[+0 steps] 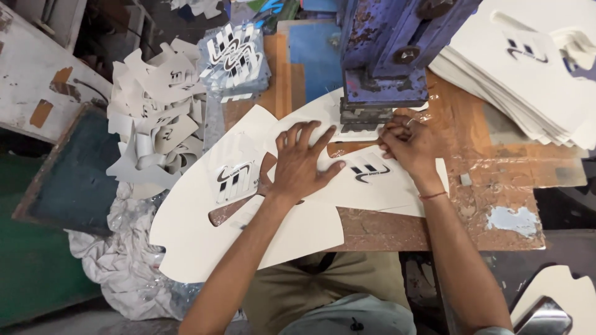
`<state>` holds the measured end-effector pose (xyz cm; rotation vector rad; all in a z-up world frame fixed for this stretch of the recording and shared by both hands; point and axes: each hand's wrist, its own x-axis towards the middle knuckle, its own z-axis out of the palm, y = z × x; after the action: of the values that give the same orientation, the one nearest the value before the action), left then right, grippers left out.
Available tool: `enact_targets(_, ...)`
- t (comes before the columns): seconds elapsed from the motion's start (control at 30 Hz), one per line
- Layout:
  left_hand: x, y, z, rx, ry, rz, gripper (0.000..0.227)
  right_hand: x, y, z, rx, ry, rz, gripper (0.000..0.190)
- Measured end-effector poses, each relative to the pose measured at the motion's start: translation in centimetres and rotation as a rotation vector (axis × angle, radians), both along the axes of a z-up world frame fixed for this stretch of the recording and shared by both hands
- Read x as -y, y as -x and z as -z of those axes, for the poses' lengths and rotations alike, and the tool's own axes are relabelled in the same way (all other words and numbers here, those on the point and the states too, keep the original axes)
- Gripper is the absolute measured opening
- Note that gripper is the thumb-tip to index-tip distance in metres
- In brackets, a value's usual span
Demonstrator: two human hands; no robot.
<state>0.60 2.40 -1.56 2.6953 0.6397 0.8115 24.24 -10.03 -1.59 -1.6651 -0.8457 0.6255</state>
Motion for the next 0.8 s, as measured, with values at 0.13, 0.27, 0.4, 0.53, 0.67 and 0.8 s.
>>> enact_targets(0.13, 0.1, 0.0, 0.1, -0.022, 0.004, 0.005, 0.070, 0.1, 0.0, 0.9, 0.038, -0.022, 0.042, 0.037)
enact_targets(0.27, 0.1, 0.0, 0.1, -0.016, 0.025, 0.008, 0.071, 0.1, 0.1, 0.7, 0.052, 0.003, 0.045, 0.037)
enact_targets(0.4, 0.1, 0.0, 0.0, -0.038, 0.032, 0.007, 0.070, 0.2, -0.3, 1.2, 0.040, -0.002, 0.027, 0.033)
enact_targets(0.53, 0.1, 0.0, -0.1, -0.043, 0.022, 0.012, 0.071, 0.1, 0.0, 1.0, 0.027, -0.014, 0.045, 0.034)
enact_targets(0.67, 0.2, 0.0, -0.2, -0.059, 0.017, 0.013, 0.070, 0.1, 0.5, 0.4, 0.026, -0.027, 0.056, 0.034)
enact_targets(0.8, 0.2, -0.2, -0.4, -0.049, 0.014, 0.014, 0.069, 0.0, 0.4, 0.2, 0.026, -0.004, 0.082, 0.031)
